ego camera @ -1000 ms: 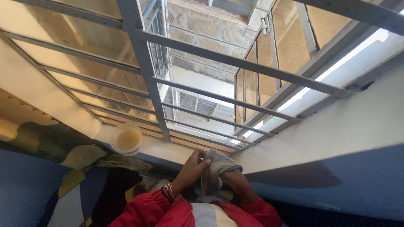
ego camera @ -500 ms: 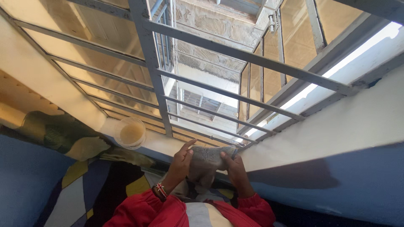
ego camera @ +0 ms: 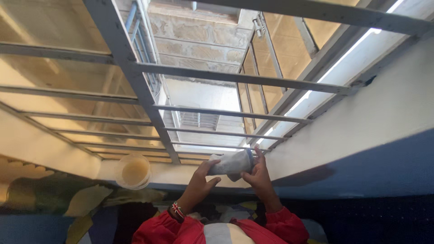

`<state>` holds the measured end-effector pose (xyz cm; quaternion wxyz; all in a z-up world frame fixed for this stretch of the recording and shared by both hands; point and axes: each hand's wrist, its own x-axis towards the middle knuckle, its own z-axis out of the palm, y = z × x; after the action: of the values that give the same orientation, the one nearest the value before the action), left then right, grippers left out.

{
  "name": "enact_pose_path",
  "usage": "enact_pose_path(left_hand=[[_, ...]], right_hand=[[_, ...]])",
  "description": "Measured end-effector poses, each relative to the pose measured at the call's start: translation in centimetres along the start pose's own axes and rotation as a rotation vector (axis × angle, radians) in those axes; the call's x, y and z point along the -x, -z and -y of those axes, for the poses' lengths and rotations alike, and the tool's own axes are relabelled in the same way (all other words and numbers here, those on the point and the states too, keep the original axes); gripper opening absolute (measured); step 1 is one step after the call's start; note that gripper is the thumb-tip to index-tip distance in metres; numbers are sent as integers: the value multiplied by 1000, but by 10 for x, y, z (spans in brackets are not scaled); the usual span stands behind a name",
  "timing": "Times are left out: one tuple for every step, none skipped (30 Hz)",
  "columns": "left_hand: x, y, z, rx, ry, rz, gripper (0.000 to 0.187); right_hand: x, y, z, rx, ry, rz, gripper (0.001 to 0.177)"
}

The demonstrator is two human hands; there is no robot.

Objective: The person wipes a window frame and the bars of a security gate with a cloth, dipping the cloth into a bowl of liquid.

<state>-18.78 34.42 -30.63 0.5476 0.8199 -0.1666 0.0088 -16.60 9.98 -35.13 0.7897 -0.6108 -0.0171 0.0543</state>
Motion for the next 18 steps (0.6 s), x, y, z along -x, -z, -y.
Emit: enact_pose_path(left_hand=[[-4,3,1,-72,-56,46,59],[-9,4,3,-71,-74,57,59],[-12,2,5,-137,-111,90,56],[-16,1,9,-205,-148,121,53],[-17,1,12,-201,-159,131,53],[-18,2,15,-218,-168,145,49],[-18,4,18,-236,-174,156,45],[-19,4,19,-234,-182,163,45],[-20,4,19,-322,-172,174,36],[-22,5,17,-410,-162,183,27],[-23,7,15,-408,-169,184,27],[-24,8,10,-395,-223,121,26],[-25,10,4,-381,-275,61,24],[-27,11,-2,-380,-281,65,24],[-30,12,-7,-389,-435,-33,22],[-33,10,-12,-395,-589,-132,22],[-35,8,-16,-389,-596,-129,22],[-37,5,-18,-171,-297,56,22]], right_hand=[[-1,-1,4,2,16,-14,103],[-1,-1,9,109,41,29,96],[1,-2,12,217,59,71,90],[2,-2,15,220,67,55,90],[6,-3,17,505,111,38,83],[9,-4,18,790,151,19,77],[9,-4,19,791,153,8,77],[9,-3,21,879,229,0,62],[10,-2,23,967,306,-9,47],[12,-1,26,970,307,-19,47],[14,-2,32,1052,316,-76,37],[17,-3,38,1133,325,-134,28],[20,-4,45,1134,326,-141,28],[23,-4,54,1194,567,-188,30],[25,-3,60,1248,811,-237,31],[27,-3,65,1253,812,-247,31],[29,0,69,1207,839,-247,29],[32,4,71,1162,867,-247,28]])
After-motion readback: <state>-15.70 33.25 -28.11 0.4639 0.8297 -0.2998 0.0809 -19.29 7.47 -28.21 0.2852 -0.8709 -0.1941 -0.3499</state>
